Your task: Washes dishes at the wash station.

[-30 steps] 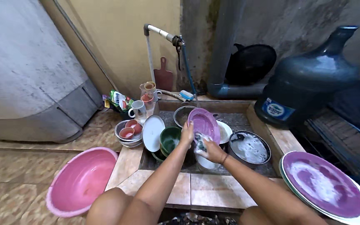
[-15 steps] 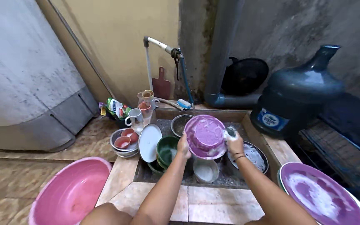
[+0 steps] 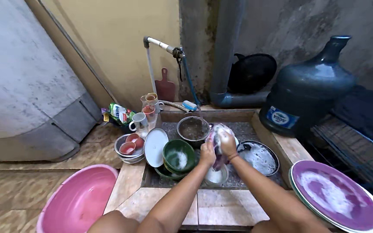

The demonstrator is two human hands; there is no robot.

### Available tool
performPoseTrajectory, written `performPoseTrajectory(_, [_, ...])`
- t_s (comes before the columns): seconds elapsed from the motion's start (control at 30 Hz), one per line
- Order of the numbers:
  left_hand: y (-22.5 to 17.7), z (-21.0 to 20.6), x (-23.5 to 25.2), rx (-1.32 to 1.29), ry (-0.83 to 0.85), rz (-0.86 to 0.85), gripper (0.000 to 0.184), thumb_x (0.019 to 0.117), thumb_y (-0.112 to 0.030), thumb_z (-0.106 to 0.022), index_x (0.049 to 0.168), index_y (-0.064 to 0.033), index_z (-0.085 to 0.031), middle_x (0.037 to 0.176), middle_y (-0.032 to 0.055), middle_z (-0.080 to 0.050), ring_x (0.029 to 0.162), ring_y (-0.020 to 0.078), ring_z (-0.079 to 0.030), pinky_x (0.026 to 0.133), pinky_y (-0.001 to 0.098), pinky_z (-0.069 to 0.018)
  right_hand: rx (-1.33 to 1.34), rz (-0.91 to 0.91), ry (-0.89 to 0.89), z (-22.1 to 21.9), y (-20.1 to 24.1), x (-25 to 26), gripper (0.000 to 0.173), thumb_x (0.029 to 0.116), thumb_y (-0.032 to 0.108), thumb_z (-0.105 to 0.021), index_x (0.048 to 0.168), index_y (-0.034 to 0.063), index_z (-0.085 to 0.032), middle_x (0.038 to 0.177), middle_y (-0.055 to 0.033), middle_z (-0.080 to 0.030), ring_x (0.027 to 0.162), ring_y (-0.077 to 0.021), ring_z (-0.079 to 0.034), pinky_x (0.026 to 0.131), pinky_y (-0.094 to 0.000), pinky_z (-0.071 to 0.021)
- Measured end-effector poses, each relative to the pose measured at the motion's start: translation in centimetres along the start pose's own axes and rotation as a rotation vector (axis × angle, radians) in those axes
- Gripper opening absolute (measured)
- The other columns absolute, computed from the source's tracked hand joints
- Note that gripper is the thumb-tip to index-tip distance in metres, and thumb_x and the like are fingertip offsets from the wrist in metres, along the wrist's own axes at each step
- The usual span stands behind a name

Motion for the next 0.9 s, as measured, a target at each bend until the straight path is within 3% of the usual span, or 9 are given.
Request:
performPoseTrajectory(0.17, [0.6,-0.8,0.4,0.000,0.049,0.021,0.048,0.1135,-0.019,-0.028,0.128,0.0155,-0.058,0.127,0.0309,-0.063,0.124,0.0322,-0.060,0.112,0.0439,-0.0438,-0.069,0.106,0.078,-0.7,0.9,-2.9,0.036,0.0929,0.016,-0.061,0.117,-0.0088,-0.071,0.120,-0.0286,-0.070,0.120,-0.0424,-0.064,0.107,-0.0593,-0.0465])
performPoseTrajectory(0.3, [-1.1,-2.2,-0.4,0.162,0.145,-0.055,0.051,0.1130,-0.022,-0.027,0.118,0.0128,-0.065,0.116,0.0287,-0.067,0.116,0.0334,-0.064,0.106,0.0488,-0.0470,0.086,-0.157,0.008,1.8,-2.2,1.2,0.034,0.1042,0.015,-0.052,0.123,-0.0072,-0.069,0.129,-0.0248,-0.067,0.126,-0.0341,-0.062,0.112,-0.0501,-0.0437])
performPoseTrajectory(0.4, [-2.0,-2.0,0.2,0.165,0.173,-0.082,0.045,0.1123,-0.017,-0.031,0.124,0.0141,-0.062,0.121,0.0295,-0.066,0.121,0.0322,-0.062,0.110,0.0459,-0.0453,-0.036,0.132,0.008,1.9,1.3,-0.5,0.034,0.1019,0.020,-0.053,0.119,-0.0019,-0.073,0.125,-0.0216,-0.070,0.126,-0.0358,-0.063,0.110,-0.0547,-0.0456])
performPoseTrajectory(0.47, [-4.0,-1.9,0.2,0.270,0.265,-0.112,0.044,0.1122,-0.017,-0.032,0.123,0.0142,-0.062,0.119,0.0292,-0.066,0.118,0.0324,-0.063,0.108,0.0464,-0.0465,-0.013,0.279,-0.006,3.0,2.4,0.0,0.039,0.1000,0.021,-0.050,0.126,0.0025,-0.073,0.137,-0.0176,-0.066,0.137,-0.0342,-0.055,0.118,-0.0530,-0.0380])
performPoseTrajectory(0.57, [-7.2,-2.9,-0.9,0.377,0.379,-0.219,0.047,0.1121,-0.021,-0.032,0.112,0.0115,-0.066,0.108,0.0256,-0.068,0.109,0.0304,-0.066,0.101,0.0460,-0.0497,0.263,-0.086,0.020,5.8,-2.2,3.2,0.036,0.1056,0.011,-0.044,0.129,-0.0037,-0.067,0.134,-0.0201,-0.065,0.129,-0.0268,-0.059,0.112,-0.0431,-0.0446])
performPoseTrajectory(0.67, [-8.2,-4.1,-2.6,0.303,0.311,-0.339,0.045,0.1085,-0.021,-0.036,0.102,0.0094,-0.069,0.095,0.0207,-0.070,0.097,0.0255,-0.069,0.092,0.0435,-0.0534,0.701,-0.601,-0.068,4.8,-8.9,1.5,0.036,0.1120,0.024,-0.039,0.129,0.0013,-0.062,0.117,-0.0150,-0.068,0.104,-0.0218,-0.065,0.090,-0.0418,-0.0552])
performPoseTrajectory(0.73, [-7.9,-4.1,-2.8,0.234,0.241,-0.385,0.043,0.1067,-0.019,-0.038,0.104,0.0104,-0.070,0.098,0.0216,-0.072,0.099,0.0247,-0.070,0.094,0.0427,-0.0546,0.855,-0.707,-0.130,3.8,-9.8,0.3,0.036,0.1121,0.028,-0.037,0.124,0.0036,-0.061,0.106,-0.0125,-0.066,0.093,-0.0213,-0.064,0.080,-0.0421,-0.0551])
performPoseTrajectory(0.8, [-7.0,-3.7,-2.2,0.180,0.195,-0.350,0.043,0.1075,-0.017,-0.037,0.112,0.0115,-0.069,0.104,0.0230,-0.073,0.104,0.0241,-0.070,0.099,0.0419,-0.0535,0.640,-0.619,-0.115,5.4,-7.8,0.5,0.034,0.1110,0.022,-0.042,0.127,0.0002,-0.063,0.114,-0.0157,-0.067,0.102,-0.0228,-0.064,0.088,-0.0428,-0.0538])
performPoseTrajectory(0.9, [-4.7,-3.5,-0.5,0.118,0.184,-0.194,0.044,0.1100,-0.016,-0.033,0.110,0.0108,-0.068,0.104,0.0218,-0.070,0.104,0.0228,-0.067,0.098,0.0411,-0.0516,0.081,-0.218,0.125,5.0,-1.8,1.7,0.039,0.1060,0.017,-0.045,0.134,-0.0049,-0.062,0.137,-0.0232,-0.062,0.132,-0.0328,-0.057,0.114,-0.0501,-0.0416])
Point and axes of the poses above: each hand's wrist, its own x-axis towards the middle knuckle, its own z-axis out of the back of the hand, y = z × x, the point moved 9 cm from there along x, towards the middle knuckle
